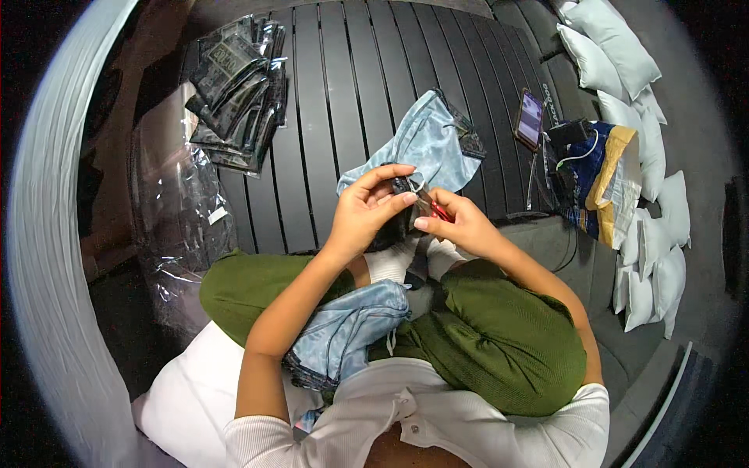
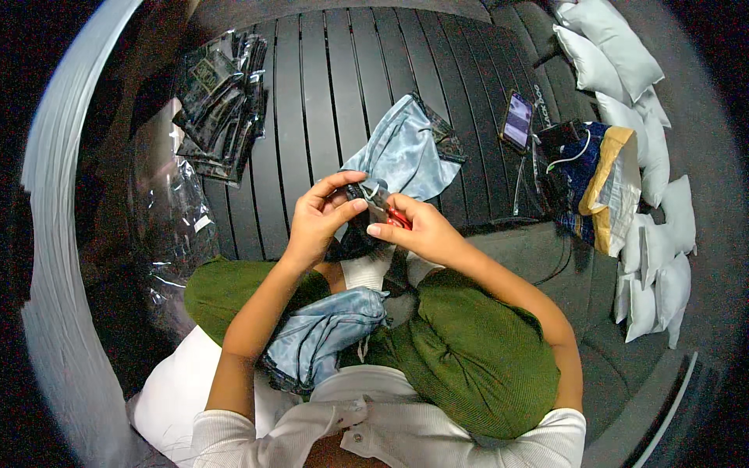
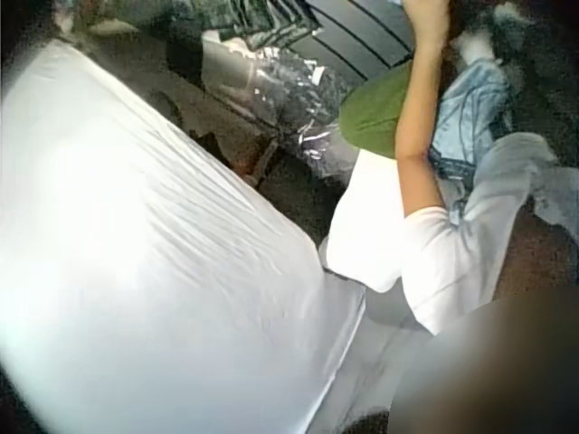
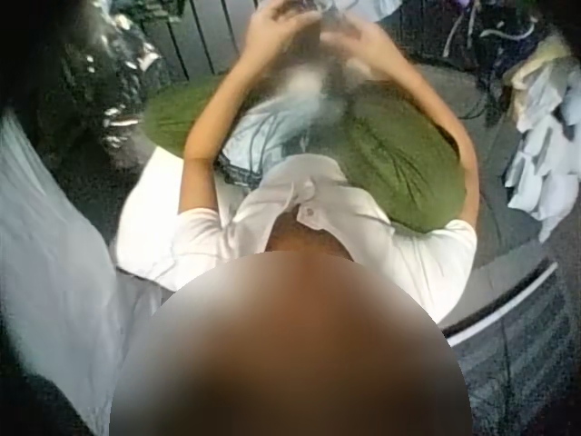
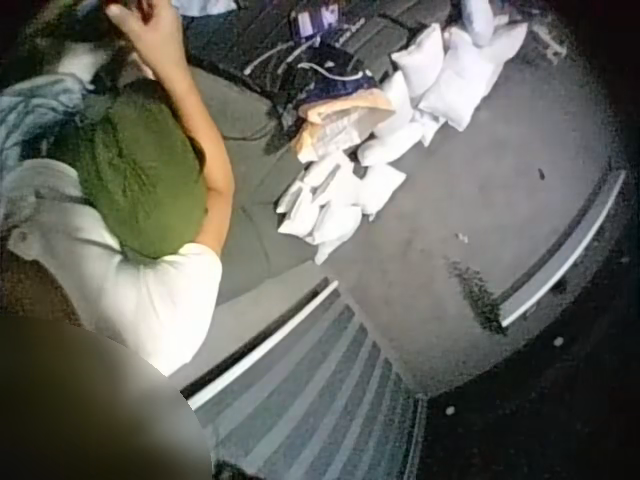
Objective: Trimming loose threads from a light blue garment using thread nippers.
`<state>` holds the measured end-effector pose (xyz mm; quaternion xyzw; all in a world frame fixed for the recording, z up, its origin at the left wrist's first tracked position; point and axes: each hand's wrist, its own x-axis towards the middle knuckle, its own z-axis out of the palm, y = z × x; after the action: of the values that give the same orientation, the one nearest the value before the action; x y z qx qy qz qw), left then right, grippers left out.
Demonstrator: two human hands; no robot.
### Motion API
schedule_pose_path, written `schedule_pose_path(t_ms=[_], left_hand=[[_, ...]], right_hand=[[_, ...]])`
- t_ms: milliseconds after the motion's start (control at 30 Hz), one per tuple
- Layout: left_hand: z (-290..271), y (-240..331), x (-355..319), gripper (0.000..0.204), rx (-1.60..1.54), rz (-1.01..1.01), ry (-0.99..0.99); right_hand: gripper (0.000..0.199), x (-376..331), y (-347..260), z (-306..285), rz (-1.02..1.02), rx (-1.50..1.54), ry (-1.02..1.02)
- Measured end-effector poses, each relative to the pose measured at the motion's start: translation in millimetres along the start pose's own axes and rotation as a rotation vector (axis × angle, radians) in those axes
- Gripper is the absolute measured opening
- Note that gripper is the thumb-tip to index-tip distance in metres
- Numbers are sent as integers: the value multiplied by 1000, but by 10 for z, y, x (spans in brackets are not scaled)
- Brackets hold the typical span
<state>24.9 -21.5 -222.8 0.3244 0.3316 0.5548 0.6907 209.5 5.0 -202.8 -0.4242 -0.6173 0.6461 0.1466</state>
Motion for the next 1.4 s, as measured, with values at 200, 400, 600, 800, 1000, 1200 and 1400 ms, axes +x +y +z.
schedule_pose_path(t_ms=[200,400,600,800,1000,1200,1400], left_hand=[[-3,-28,4,36,50,53,57],[-28,-27,3,36,16,-2,75],[38,3,-21,40,-20,84,70],[83,-54,-43,50,-22,196,14],[135,-139,-98,56,2,237,-12],[148,-118,-92,54,114,270,9],[178,-136,-103,62,25,261,64]], right_hand=[[29,-20,-73,21,-12,-63,30],[26,-21,-165,3,2,-211,77],[30,-16,-146,21,-115,-358,164],[34,-20,-124,23,-170,-447,175],[36,-12,-76,29,-280,-591,214],[36,18,-82,28,-298,-564,235],[35,15,-114,48,-295,-559,224]])
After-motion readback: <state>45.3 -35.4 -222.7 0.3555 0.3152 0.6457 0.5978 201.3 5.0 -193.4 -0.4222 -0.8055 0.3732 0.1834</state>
